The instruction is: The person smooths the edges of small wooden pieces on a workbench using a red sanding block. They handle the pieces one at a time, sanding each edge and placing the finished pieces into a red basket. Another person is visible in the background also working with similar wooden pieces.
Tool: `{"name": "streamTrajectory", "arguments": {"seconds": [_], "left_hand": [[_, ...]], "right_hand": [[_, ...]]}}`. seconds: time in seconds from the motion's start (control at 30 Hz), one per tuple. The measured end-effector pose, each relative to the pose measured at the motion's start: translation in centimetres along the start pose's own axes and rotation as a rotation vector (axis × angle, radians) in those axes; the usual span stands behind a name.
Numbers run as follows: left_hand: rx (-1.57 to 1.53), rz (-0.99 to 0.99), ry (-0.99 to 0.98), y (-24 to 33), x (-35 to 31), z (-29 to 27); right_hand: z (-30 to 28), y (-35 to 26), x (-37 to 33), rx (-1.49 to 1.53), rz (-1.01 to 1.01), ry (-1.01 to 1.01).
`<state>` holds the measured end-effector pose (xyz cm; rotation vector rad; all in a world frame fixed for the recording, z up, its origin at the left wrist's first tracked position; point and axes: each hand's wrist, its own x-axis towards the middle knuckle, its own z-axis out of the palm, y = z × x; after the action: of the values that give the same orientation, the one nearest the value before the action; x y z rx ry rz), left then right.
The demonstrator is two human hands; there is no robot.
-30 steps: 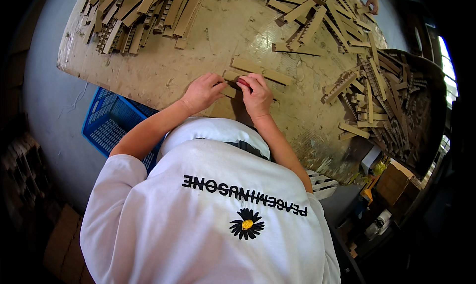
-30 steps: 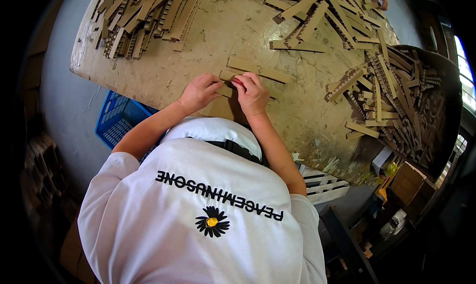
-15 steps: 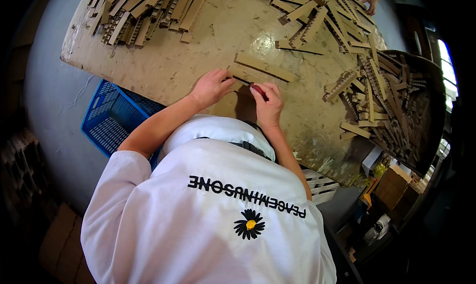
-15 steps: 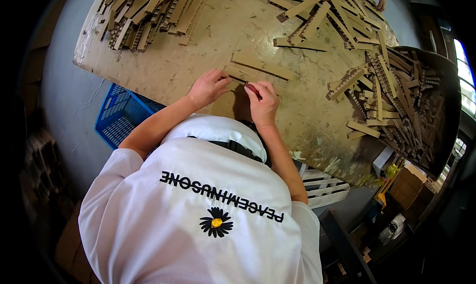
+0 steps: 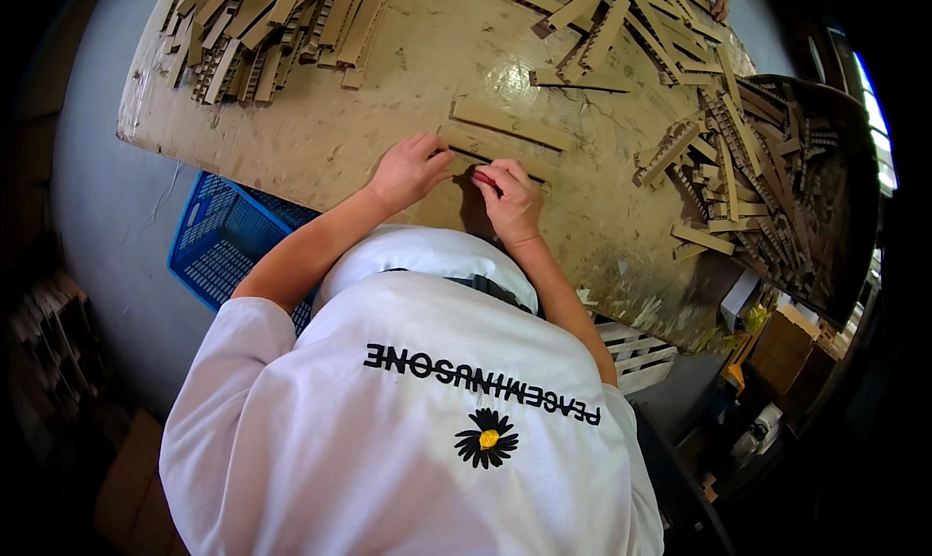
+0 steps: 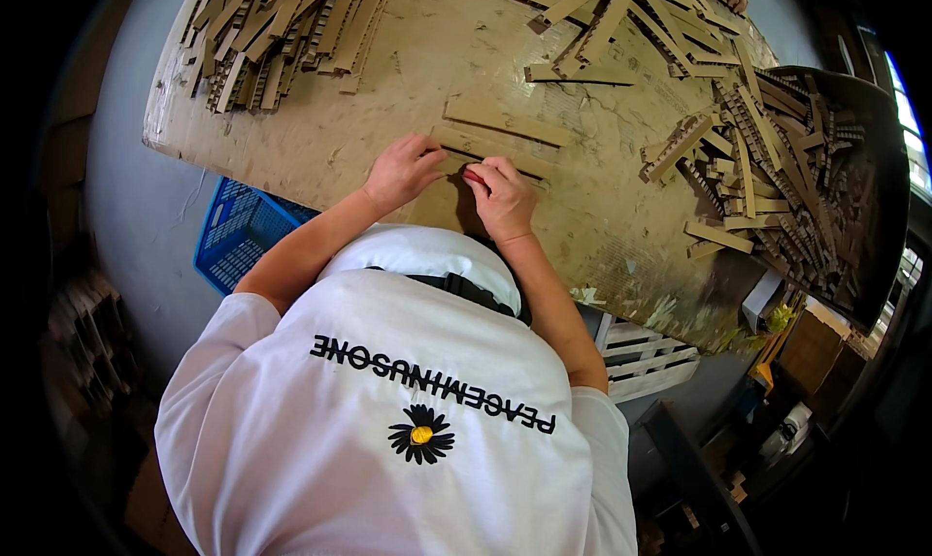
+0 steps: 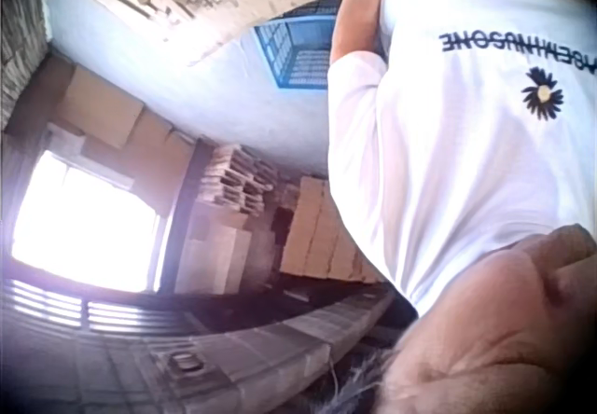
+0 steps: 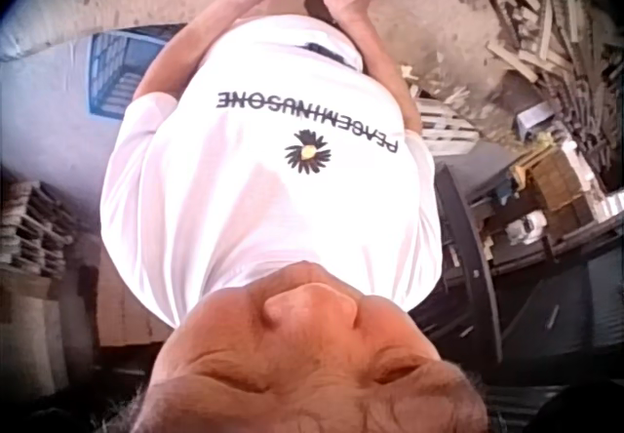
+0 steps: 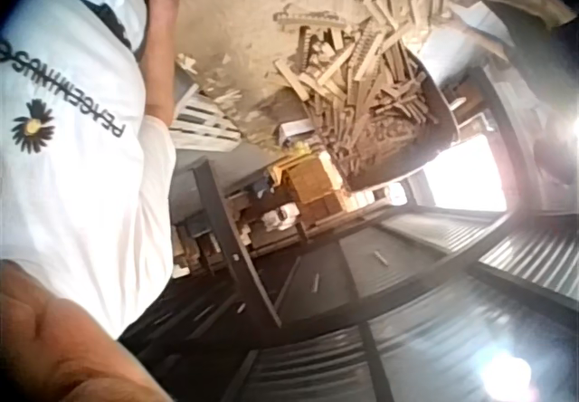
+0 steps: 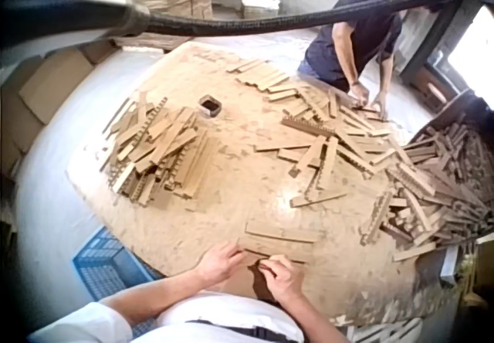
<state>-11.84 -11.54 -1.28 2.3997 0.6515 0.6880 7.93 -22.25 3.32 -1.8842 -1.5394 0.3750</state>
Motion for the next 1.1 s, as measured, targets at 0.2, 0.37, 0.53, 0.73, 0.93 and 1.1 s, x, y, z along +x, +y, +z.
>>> {"name": "streamTrajectory", "arguments": {"seconds": [0.2, 0.37, 0.53, 0.73, 0.93, 1.1], "left_hand": [[-0.006, 0.006, -0.003, -0.2, 0.2, 0.0], [-0.012, 0.008, -0.015, -0.1, 0.5, -0.3], [-0.024, 0.002, -0.019, 0.0, 0.7, -0.4], [-0.005, 0.002, -0.041, 0.1, 0.9, -0.6], [0.032, 0.014, -0.051, 0.4, 1.4, -0.9], [0.094, 0.041, -0.063, 0.0, 1.7, -1.0]], "right_hand": [[0.3, 0.0, 0.0, -0.053, -0.028, 0.017], [0.2, 0.2, 0.0, -0.053, -0.041, 0.003], [0.1, 0.2, 0.0, -0.031, -0.05, -0.01], [0.2, 0.4, 0.0, -0.025, -0.054, -0.005], [0.1, 0.2, 0.0, -0.005, -0.037, -0.007], [-1.8, -0.7, 1.1, 0.195, 0.112, 0.087]]}}
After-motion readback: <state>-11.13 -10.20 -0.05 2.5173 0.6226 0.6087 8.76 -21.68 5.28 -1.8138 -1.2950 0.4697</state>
